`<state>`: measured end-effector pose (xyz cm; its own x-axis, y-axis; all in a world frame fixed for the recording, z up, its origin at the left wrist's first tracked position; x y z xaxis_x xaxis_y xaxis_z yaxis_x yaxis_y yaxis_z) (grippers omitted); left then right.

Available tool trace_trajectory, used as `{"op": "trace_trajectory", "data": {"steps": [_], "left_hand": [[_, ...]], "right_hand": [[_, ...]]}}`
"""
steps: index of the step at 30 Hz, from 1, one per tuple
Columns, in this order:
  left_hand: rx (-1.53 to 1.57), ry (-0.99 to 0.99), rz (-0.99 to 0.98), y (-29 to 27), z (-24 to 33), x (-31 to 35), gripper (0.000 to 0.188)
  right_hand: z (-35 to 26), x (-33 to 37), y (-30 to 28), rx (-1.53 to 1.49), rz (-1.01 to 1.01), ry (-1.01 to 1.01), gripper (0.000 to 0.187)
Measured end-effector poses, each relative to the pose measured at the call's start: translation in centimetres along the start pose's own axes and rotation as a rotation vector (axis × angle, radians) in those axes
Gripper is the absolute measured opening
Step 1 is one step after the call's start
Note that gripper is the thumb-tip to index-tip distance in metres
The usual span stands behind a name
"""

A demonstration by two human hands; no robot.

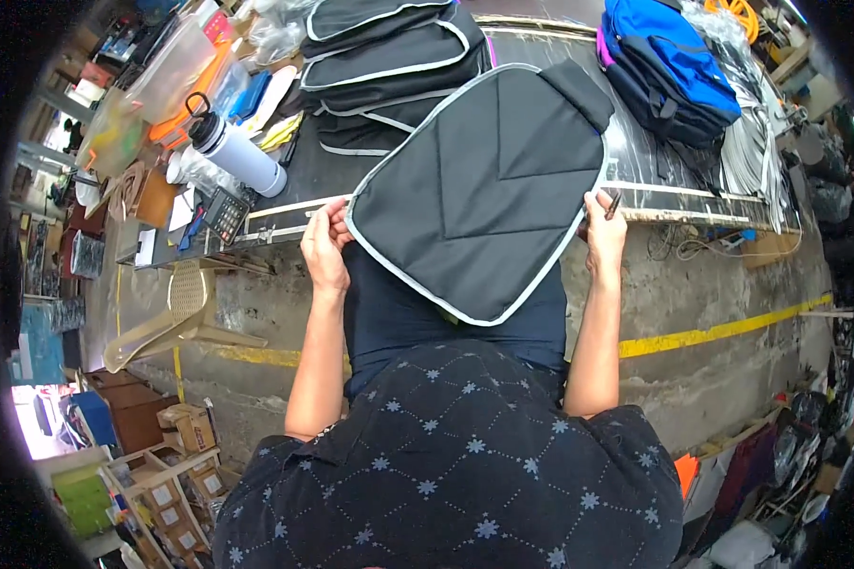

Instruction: Inspecting and trimming loose threads from manufactured bag components using a small nipping tool.

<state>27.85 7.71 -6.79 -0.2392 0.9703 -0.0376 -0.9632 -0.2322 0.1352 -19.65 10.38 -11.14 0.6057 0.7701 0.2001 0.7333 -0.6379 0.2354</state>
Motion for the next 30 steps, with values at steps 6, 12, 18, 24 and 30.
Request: {"op": "trace_trajectory", "data": {"steps": [6,12,18,24,30], "left_hand": [[-0.124,0.018,-0.01,0.0,0.8,-0.4,0.039],[-0.329,0.021,-0.041,-0.2,1.3,1.2,0.021],[-0.371,-0.09,-0.157,0.8,0.7,3.1,0.025],[-0.281,-0.171,-0.153,0.3,0.2,3.9,0.02],[-0.254,-0.175,-0.174,-0.1,0.0,3.9,0.024]], "right_hand": [[0.6,-0.1,0.0,0.009,-0.124,-0.12,0.024],[1.2,-0.3,0.0,0.013,-0.107,-0.15,0.026],[0.6,0.8,-0.2,-0.081,-0.103,-0.077,0.033],[-0.3,0.9,0.0,-0.024,-0.08,-0.095,0.031],[-0.2,0.3,-0.1,0.096,-0.111,-0.173,0.033]]}}
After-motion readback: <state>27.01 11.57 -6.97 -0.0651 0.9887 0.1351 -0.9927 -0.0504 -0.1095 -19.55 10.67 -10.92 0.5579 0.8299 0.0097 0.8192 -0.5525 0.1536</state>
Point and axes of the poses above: each hand's wrist, its own x-axis away from the middle knuckle, its own y-axis out of the palm, z = x × y, the point moved 3 cm from there along -x, towards the middle knuckle, and after that the axes turned 10 degrees about -x, right-handed, at the moved point
